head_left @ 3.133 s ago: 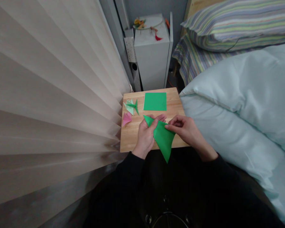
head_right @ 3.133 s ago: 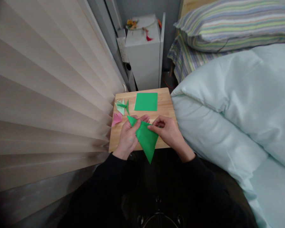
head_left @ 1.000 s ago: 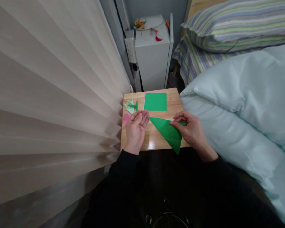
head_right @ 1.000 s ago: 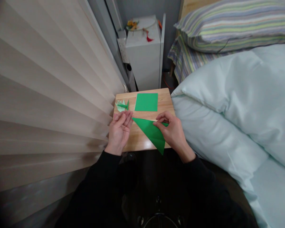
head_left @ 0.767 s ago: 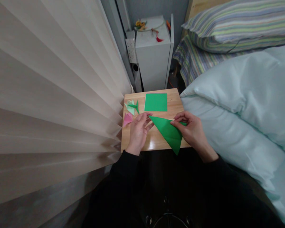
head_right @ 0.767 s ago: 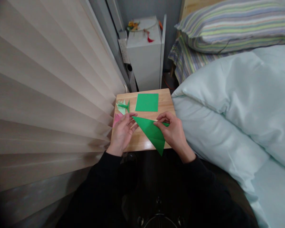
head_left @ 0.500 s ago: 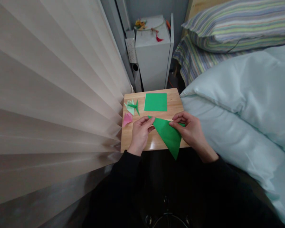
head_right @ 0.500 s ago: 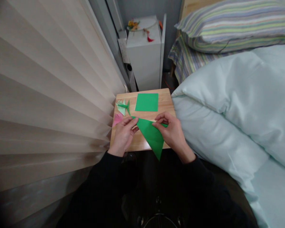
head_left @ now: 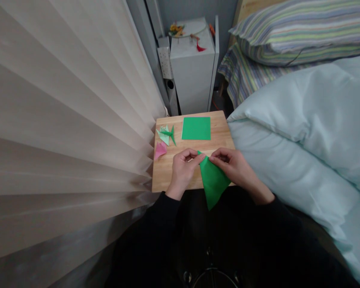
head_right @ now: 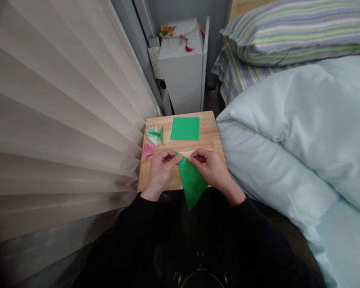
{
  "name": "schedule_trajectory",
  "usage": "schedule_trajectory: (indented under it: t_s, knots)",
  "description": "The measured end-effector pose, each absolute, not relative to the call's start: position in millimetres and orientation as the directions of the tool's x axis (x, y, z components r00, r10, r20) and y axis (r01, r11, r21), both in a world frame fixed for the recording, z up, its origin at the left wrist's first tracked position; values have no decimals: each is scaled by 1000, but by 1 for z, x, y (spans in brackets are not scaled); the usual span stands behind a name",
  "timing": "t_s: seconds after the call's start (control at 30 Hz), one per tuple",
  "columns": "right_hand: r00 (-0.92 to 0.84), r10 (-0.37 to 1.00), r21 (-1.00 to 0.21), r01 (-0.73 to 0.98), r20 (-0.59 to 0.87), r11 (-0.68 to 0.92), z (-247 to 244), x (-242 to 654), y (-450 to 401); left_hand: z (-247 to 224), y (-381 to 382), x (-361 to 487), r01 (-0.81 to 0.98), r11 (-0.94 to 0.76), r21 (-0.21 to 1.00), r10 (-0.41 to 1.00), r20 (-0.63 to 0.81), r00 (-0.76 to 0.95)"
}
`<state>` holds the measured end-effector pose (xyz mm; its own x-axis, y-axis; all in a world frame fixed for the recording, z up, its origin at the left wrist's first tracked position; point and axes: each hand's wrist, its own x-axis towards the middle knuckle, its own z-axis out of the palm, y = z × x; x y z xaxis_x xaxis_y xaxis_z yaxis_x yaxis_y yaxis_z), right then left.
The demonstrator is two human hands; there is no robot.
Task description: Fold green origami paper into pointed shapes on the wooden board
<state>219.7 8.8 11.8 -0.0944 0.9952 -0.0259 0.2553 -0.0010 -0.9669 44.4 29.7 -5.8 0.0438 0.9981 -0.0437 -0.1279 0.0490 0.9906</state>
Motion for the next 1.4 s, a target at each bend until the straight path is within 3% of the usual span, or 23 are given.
schedule_trajectory:
  t_s: [0.2,0.3,0.63,0.8,1.13,1.4]
  knots:
    - [-139,990,-953,299,0,42,14,221,8,2,27,44,-393,258,883,964,-211,161]
    - [-137,991,-949,313,-9,35,16,222,7,7,26,42,-455,318,832,942,-223,250]
    - [-116,993,-961,275,8,40,16,224,10,3,28,37,-400,346,849,916,-213,339]
    - [-95,994,-970,231,54,74,12,224,11,0,30,37,-403,350,846,919,-227,323]
    - [-118,993,-960,278,-3,30,14,226,11,2,30,37,-401,353,846,919,-232,319]
    - [-78,997,-977,212,-4,13,13,225,11,4,30,38,-403,357,842,919,-241,311]
